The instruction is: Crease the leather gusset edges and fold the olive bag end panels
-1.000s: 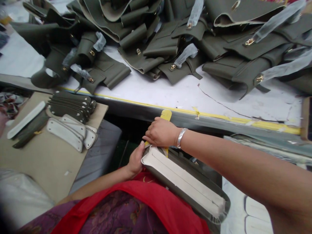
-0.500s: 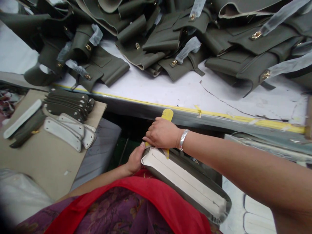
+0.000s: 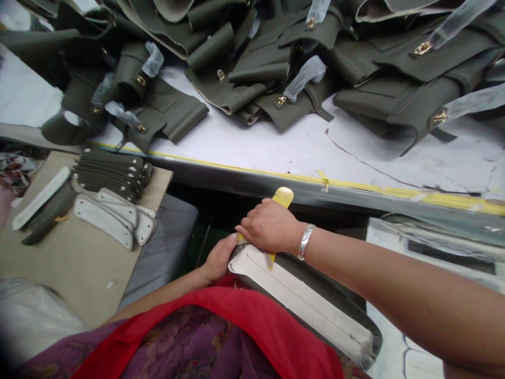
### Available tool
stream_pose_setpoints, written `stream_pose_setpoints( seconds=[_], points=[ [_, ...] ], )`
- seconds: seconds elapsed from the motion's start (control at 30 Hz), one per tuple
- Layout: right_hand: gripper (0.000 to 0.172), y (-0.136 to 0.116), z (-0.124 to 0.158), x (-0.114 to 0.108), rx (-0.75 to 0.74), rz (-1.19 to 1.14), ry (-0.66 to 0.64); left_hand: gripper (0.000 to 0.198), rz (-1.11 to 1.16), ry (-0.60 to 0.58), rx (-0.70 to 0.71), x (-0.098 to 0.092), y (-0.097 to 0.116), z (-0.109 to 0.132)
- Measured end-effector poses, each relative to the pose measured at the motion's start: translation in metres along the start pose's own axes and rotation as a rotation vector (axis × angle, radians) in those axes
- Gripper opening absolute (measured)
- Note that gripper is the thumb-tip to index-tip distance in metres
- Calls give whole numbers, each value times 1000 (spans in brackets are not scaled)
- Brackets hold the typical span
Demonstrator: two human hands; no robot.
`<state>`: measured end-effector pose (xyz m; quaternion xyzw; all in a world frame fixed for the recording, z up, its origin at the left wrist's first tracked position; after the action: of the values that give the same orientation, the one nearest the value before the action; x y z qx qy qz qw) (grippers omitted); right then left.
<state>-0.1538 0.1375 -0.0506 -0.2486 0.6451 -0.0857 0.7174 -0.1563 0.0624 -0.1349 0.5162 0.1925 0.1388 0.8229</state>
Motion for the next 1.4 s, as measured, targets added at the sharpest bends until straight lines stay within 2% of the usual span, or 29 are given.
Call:
stream_pose_setpoints(
  seconds=[0.27, 0.47, 0.63, 0.9, 1.1, 1.2, 1.4],
  points=[
    [46, 11, 19, 0, 224, 14, 22, 44, -33, -130, 44, 4, 14, -11],
    [44, 13, 26, 2, 298, 31, -1, 42, 92, -320, 5, 9, 12, -16],
    [46, 14, 26, 6, 322, 27, -28, 46, 74, -388, -64, 7, 13, -10],
    [47, 19, 33, 8, 335, -21, -19, 47, 301, -341, -321, 18, 10, -8],
    [47, 19, 41, 9, 316, -46, -7, 42, 64, -343, -266, 20, 25, -6],
    [48, 20, 44, 11, 321, -55, -18, 39, 17, -342, -224, 23, 33, -6],
    [45, 22, 59, 14, 358, -13, -52, 37, -56, -310, -214, 29, 31, -12]
  ],
)
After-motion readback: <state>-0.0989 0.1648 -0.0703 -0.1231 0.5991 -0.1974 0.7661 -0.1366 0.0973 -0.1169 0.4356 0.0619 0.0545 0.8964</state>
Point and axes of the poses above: each hand's wrist, its own z-axis away from the middle knuckle, its own x-axis out of the palm, y = z × x, the point moved 10 cm from there along -z, towards the middle knuckle, and after that the axes turned 13 degrees about -z, right-handed, at the moved point
